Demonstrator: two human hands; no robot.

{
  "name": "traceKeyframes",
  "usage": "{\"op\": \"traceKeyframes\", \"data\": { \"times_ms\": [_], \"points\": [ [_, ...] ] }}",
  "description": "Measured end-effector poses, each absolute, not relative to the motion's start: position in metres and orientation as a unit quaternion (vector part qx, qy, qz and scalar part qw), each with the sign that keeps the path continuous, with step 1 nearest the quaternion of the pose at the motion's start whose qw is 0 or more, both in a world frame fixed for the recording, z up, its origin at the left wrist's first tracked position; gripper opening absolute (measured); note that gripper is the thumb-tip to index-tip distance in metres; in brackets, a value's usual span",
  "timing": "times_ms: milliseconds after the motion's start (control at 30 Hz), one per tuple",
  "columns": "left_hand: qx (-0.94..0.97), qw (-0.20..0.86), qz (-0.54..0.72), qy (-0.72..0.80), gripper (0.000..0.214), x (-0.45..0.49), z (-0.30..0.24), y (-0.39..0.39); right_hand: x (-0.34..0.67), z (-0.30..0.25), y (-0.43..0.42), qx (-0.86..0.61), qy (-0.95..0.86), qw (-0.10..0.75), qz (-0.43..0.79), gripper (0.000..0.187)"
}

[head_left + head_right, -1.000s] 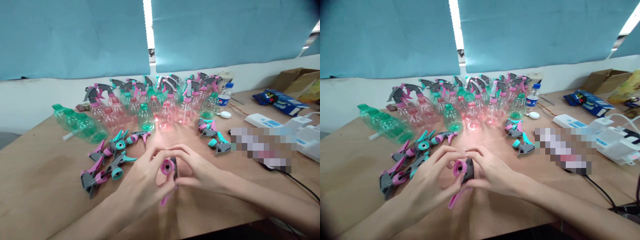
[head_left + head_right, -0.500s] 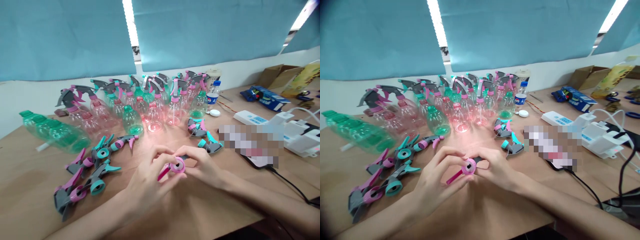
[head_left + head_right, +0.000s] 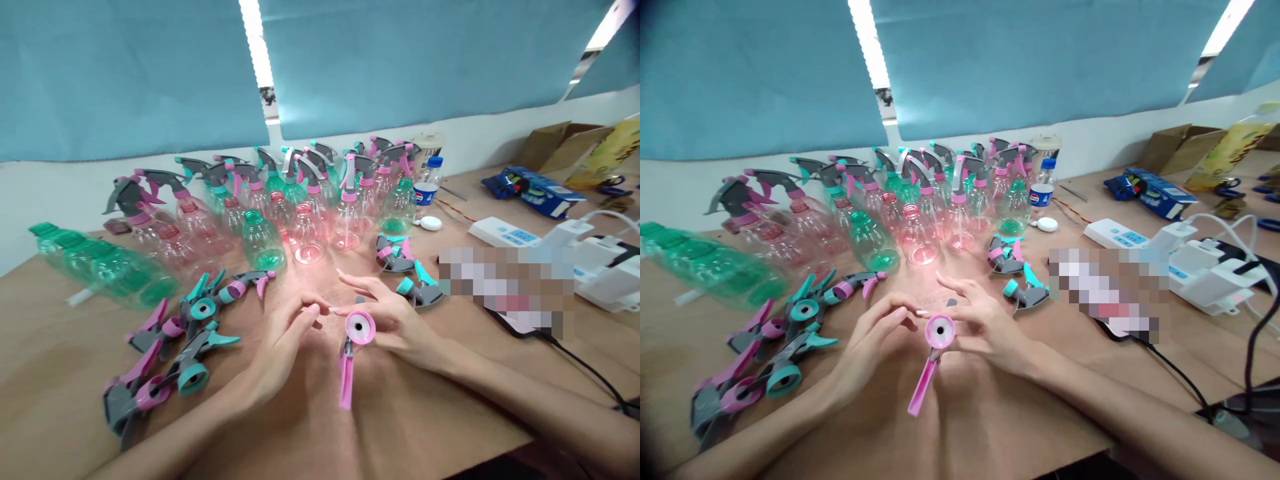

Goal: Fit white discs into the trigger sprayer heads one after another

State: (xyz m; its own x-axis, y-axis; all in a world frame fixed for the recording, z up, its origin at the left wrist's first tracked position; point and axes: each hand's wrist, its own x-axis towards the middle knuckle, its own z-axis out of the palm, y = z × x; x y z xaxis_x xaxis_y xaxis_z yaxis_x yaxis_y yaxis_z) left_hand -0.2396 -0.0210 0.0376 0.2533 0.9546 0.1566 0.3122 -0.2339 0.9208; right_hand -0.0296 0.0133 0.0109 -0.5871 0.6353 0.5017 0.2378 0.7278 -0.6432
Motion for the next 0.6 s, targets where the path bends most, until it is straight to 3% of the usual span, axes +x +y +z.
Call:
{"op": "traceKeyframes", "data": {
  "times_ms": [100, 233, 433, 600],
  "points": [
    [0.608, 0.561, 0.351, 0.439, 0.019, -0.238, 0.029, -0.014, -0.032, 0.004, 0.016, -0.222, -0.876, 0.376, 0.204, 0.04],
    [0.591, 0.671, 0.306, 0.327, 0.052, -0.238, 0.028, -0.014, -0.033, 0.0, 0.017, -0.193, -0.899, 0.362, 0.15, 0.045],
    [0.569, 0.695, 0.283, 0.335, 0.061, -0.236, 0.035, -0.015, -0.035, -0.002, 0.013, -0.212, -0.919, 0.309, 0.123, 0.049],
    [0.582, 0.657, 0.284, 0.385, 0.036, -0.238, 0.035, -0.01, -0.035, -0.001, 0.01, -0.25, -0.881, 0.361, 0.178, 0.076]
  ]
}}
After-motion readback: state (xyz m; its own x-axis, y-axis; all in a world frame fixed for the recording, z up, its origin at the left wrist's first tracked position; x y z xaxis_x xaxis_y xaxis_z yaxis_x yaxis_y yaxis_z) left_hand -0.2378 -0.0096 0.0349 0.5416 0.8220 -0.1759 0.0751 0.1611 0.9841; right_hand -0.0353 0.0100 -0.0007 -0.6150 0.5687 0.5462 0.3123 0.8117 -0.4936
